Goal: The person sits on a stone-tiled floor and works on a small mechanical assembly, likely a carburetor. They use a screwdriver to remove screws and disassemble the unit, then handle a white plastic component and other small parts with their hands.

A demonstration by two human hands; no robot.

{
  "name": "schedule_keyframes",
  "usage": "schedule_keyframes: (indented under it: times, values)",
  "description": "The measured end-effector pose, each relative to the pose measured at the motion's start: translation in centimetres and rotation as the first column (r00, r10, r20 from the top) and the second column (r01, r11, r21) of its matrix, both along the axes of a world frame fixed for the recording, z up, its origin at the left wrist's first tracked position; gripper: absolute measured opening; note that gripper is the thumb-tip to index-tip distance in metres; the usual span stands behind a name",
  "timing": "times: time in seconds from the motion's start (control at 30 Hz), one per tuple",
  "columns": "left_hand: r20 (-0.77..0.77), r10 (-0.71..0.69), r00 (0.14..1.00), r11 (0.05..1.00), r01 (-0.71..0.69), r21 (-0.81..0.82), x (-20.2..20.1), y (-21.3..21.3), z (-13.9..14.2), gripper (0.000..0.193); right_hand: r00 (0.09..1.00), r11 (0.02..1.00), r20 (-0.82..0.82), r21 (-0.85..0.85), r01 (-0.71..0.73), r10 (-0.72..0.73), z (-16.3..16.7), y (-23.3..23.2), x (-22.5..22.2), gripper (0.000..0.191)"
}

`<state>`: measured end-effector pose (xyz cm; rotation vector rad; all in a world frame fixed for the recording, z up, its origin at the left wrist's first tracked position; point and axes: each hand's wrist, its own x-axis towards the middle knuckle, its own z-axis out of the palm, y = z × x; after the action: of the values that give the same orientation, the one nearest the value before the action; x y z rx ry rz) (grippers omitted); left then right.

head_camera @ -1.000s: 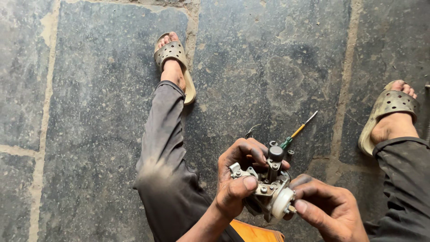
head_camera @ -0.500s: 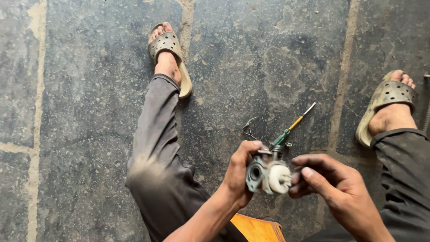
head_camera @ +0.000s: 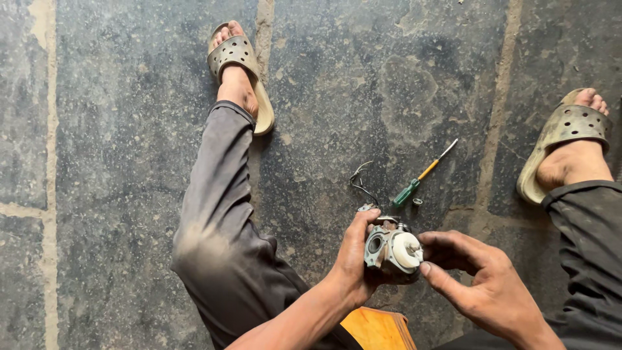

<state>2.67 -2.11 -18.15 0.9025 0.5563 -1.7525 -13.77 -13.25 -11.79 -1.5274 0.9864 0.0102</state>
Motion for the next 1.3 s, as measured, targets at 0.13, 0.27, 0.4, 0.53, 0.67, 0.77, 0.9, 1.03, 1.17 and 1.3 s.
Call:
schedule_keyframes:
  times: [0.13, 0.27, 0.4, 0.53, 0.67, 0.77, 0.9, 1.03, 1.17, 1.3]
  values:
    - [0.046, 0.019, 0.999, 1.0, -0.02, 0.024, -0.2, 0.0, 0.0, 0.046, 1.0, 0.985, 0.001, -0.171, -0.015, 0.016, -0.2, 0.5, -0.1, 0.042]
    - [0.075, 0.031, 0.997, 0.997, -0.036, 0.068, -0.4, -0.1, -0.1, 0.044, 1.0, 0.988, -0.003, -0.155, 0.005, -0.005, -0.5, 0.9, -0.2, 0.045]
    - [0.109, 0.013, 0.994, 0.999, -0.017, 0.042, -0.1, -0.1, 0.2, 0.043, 0.999, 0.997, 0.04, -0.075, 0.036, -0.033, -1.0, 0.8, -0.6, 0.044]
    - [0.128, -0.002, 0.992, 0.999, -0.002, 0.036, -0.2, -0.4, 0.4, 0.046, 0.998, 0.995, 0.052, -0.091, 0.032, -0.028, -1.4, 0.6, -1.3, 0.044]
    - [0.139, 0.005, 0.99, 0.999, -0.011, 0.046, -0.2, -0.4, 0.4, 0.046, 0.996, 0.998, 0.085, -0.06, 0.028, -0.023, -1.5, 0.8, -1.3, 0.045]
    - [0.162, 0.024, 0.986, 1.0, -0.027, 0.014, -0.2, -0.3, 0.3, 0.045, 0.996, 0.998, 0.082, 0.062, 0.031, -0.036, -1.3, 0.2, -1.0, 0.044]
    - [0.119, -0.043, 0.992, 0.995, 0.053, -0.084, 0.0, -0.2, -0.1, 0.046, 0.995, 0.988, 0.087, 0.147, -0.056, 0.043, -1.5, -1.6, -1.4, 0.03]
    - [-0.063, -0.075, 0.995, 0.997, 0.076, 0.016, -0.4, 0.7, -0.4, 0.043, 0.985, 0.981, 0.057, 0.098, -0.17, 0.165, -2.9, -1.4, -2.5, 0.019]
    - [0.022, -0.145, 0.989, 0.989, 0.144, 0.032, -0.7, 1.7, -0.9, 0.044, 0.995, 0.871, 0.026, 0.483, -0.093, 0.092, -4.7, -1.1, -3.1, 0.018]
    - [0.068, -0.121, 0.99, 0.992, 0.119, 0.039, -1.1, 2.3, -1.7, 0.046, 0.998, 0.786, 0.004, 0.616, -0.055, 0.067, -5.8, -1.0, -3.3, 0.018]
